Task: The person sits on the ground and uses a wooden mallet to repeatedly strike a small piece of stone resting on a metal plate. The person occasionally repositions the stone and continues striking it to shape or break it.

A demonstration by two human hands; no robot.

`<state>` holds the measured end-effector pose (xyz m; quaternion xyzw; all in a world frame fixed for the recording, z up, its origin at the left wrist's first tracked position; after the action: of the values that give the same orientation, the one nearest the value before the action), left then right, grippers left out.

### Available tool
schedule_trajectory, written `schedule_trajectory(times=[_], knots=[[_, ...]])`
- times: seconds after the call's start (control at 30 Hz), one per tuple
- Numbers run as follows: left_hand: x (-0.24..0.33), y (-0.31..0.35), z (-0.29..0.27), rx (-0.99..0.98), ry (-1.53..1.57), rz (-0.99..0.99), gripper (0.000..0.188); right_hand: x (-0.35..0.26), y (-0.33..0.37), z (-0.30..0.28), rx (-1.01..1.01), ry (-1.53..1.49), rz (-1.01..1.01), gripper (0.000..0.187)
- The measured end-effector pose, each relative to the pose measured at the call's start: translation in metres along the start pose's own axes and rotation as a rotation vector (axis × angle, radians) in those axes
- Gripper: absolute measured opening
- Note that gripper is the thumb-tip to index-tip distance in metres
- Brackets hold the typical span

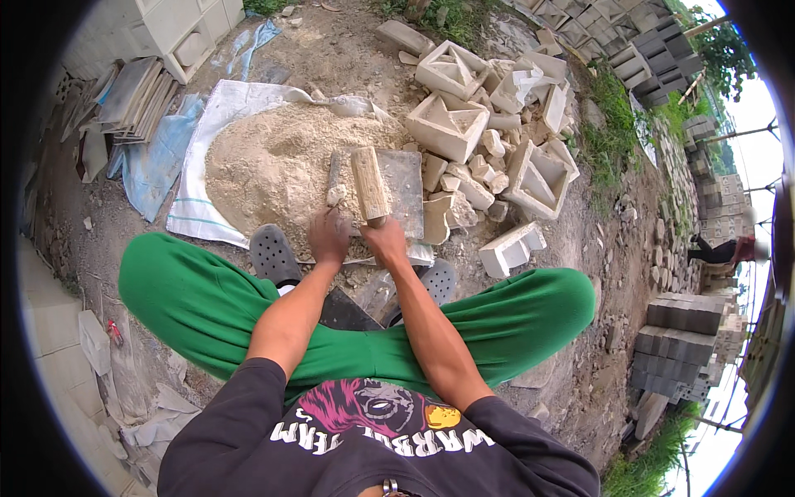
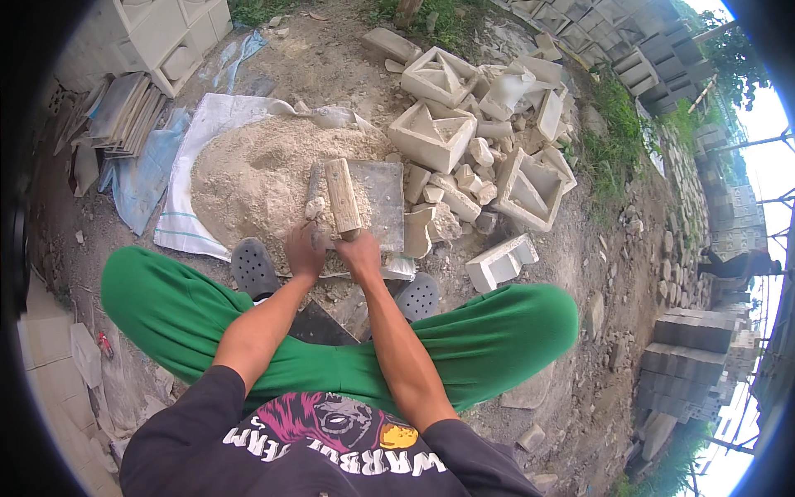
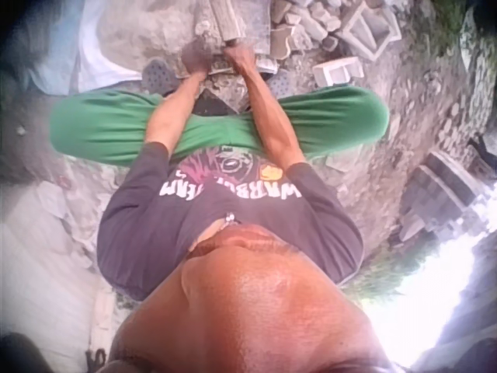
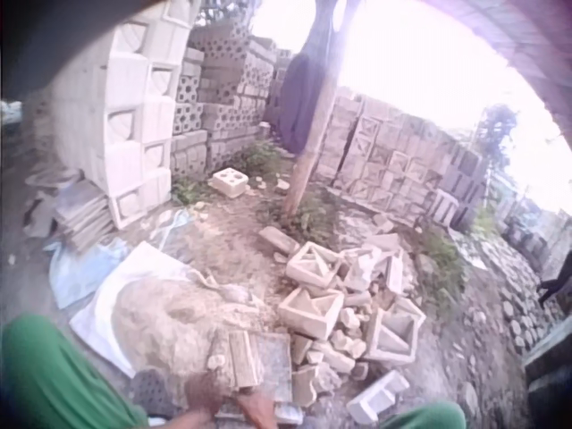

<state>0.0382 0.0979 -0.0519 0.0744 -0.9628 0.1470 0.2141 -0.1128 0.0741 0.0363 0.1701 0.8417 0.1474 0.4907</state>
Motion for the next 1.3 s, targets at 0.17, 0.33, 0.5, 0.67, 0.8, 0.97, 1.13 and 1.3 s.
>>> schedule_trajectory(times=[0.17,0.33,0.5,0.67,0.8,0.97,1.13,1.3], knots=[[0.017,0.026,-0.004,-0.320,-0.168,0.078,0.070,0.012,-0.015,-0.006,-0.201,0.080,0.252,0.049],[0.031,0.017,0.013,-0.362,-0.225,0.114,0.079,0.007,-0.025,-0.041,-0.011,-0.058,0.216,0.048],[0.041,0.000,0.031,-0.441,-0.273,0.164,0.077,0.003,-0.020,-0.071,0.087,-0.323,0.248,0.037],[0.063,-0.029,0.038,-0.473,-0.199,0.253,0.071,0.014,-0.021,-0.075,0.080,-0.376,0.229,0.028],[0.054,-0.042,0.039,-0.309,0.138,0.322,0.056,0.000,-0.015,-0.066,0.118,-0.280,0.075,0.026],[0.037,-0.078,0.032,0.047,0.046,0.173,0.044,-0.028,-0.006,-0.052,0.064,-0.215,-0.069,0.033],[0.011,-0.112,0.019,-0.283,-0.005,0.074,0.041,0.009,-0.004,-0.006,0.051,0.010,0.032,0.042],[0.013,-0.121,0.014,-0.510,-0.143,0.124,0.035,0.016,-0.012,-0.006,-0.084,0.006,0.115,0.045]])
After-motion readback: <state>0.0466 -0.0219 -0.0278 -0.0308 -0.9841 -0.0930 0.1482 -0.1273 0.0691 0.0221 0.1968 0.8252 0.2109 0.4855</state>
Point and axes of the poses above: each hand's wrist, its own y-axis away from the middle knuckle, its own z-axis out of the palm, x = y × z, the point moved 1 cm from there along -y, towards the middle knuckle, and after that the axes turned 7 degrees about -y, right-handed, at the moved point
